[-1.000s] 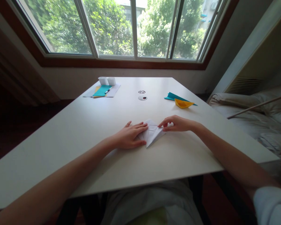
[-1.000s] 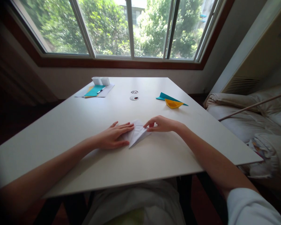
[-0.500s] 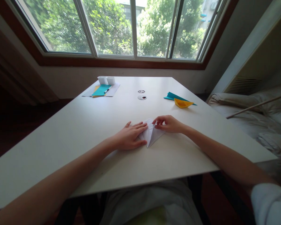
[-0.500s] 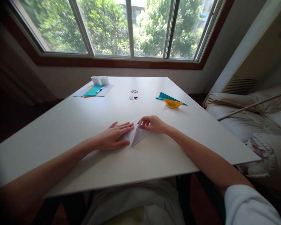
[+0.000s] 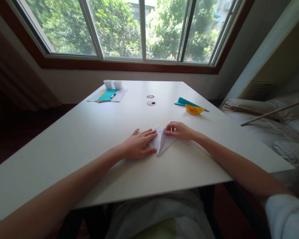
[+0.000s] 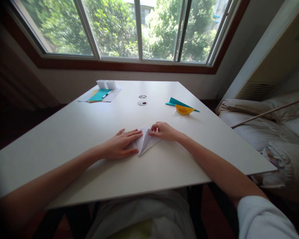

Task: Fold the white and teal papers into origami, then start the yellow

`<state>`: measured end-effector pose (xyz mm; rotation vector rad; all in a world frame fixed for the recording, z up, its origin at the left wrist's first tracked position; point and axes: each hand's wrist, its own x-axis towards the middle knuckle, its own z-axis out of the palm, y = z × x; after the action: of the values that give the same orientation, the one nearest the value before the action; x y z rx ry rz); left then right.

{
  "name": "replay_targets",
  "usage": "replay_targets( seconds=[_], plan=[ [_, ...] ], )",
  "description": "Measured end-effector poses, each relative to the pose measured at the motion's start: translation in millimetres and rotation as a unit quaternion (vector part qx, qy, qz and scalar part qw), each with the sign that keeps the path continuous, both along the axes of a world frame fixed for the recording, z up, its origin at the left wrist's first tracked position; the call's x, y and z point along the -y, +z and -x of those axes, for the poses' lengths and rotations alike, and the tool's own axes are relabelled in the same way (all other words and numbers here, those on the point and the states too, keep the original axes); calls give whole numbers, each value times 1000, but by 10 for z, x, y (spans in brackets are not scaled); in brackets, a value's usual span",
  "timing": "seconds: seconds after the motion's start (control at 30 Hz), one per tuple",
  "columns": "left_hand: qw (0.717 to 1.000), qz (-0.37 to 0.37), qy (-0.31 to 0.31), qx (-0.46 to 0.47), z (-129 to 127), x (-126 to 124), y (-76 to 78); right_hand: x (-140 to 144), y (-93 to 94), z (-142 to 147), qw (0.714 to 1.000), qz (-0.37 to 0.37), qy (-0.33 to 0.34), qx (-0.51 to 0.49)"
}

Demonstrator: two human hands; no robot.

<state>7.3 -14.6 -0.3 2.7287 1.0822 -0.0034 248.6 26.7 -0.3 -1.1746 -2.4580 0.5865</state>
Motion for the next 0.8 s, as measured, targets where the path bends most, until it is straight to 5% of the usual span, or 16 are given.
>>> replay_targets(
  seconds=[0.57, 0.8],
  plan=[
    [1000, -13, 13, -2, -43, 11, -8, 61, -136, 140, 988, -98, -109, 48],
    [999, -31, 26, -1, -66, 25, -3, 158, -101, 201, 978, -172, -90, 77]
  ],
)
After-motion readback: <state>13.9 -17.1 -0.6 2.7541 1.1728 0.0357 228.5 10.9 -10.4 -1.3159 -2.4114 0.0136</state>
